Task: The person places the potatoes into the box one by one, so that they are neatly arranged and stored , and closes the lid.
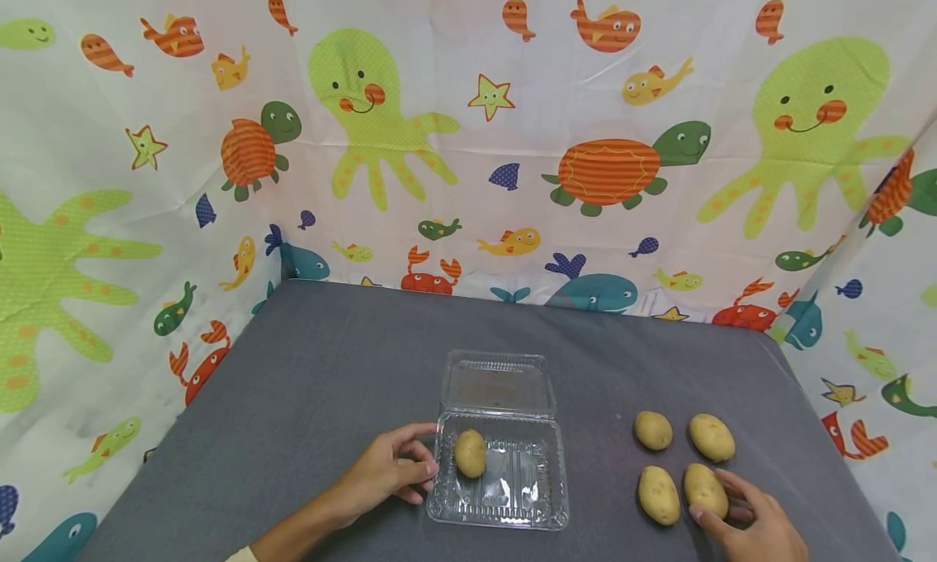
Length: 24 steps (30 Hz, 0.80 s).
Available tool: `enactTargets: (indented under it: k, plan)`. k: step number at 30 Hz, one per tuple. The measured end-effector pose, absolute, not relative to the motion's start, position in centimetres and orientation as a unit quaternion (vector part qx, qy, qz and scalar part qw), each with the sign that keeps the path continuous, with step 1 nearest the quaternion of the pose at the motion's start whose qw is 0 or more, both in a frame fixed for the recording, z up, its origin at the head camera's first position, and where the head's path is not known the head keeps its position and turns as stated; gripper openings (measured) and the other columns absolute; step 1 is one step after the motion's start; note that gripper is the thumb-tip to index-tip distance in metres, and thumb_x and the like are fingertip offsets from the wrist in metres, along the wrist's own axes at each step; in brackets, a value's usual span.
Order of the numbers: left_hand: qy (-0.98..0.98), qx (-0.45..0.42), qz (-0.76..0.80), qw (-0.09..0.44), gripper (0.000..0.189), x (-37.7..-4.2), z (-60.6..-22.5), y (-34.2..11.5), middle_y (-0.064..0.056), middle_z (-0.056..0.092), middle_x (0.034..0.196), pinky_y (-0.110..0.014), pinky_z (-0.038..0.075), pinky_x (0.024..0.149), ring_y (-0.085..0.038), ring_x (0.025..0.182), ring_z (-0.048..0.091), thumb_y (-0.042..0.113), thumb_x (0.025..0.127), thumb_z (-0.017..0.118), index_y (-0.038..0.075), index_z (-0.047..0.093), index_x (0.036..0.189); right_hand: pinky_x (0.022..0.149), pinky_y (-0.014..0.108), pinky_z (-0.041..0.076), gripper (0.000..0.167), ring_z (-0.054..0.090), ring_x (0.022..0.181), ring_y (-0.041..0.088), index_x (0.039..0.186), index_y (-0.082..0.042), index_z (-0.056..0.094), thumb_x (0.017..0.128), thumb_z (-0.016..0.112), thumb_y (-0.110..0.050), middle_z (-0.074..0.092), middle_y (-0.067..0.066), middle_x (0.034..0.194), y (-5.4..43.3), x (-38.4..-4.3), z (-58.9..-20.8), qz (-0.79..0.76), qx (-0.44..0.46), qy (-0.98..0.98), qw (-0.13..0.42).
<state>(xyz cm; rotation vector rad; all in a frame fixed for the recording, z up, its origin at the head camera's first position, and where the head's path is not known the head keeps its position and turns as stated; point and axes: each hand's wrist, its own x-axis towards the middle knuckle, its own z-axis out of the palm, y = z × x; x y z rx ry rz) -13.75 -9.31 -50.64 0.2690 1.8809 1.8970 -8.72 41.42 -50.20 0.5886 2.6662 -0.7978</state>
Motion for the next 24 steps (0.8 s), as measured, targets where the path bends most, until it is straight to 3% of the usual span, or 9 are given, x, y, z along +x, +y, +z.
enactTargets:
  k: [11,24]
  plan:
    - [0.68,0.1,0.691,0.226,0.064,-13.7,-50.6,-9.4,-0.01,0.068,0.1,-0.031,0.066,0.067,-0.019,0.084,0.074,0.005,0.098,0.072,-0.003,0.045,0.156,0.081,0.057,0.059,0.113,0.063,0.116,0.054,0.153,0.005,0.039,0.08,0.083,-0.069,0.047,0.04,0.146,41.3,-8.7,-50.9,-0.286,0.221,0.923,0.134]
    - [0.68,0.099,0.692,0.221,0.067,-13.7,-50.6,-9.2,-0.011,0.068,0.1,-0.029,0.065,0.064,-0.02,0.083,0.073,0.006,0.097,0.073,-0.004,0.044,0.156,0.08,0.057,0.06,0.12,0.064,0.114,0.053,0.153,0.0,0.042,0.07,0.089,-0.072,0.048,0.037,0.148,40.3,-8.3,-51.3,-0.296,0.274,0.91,0.101]
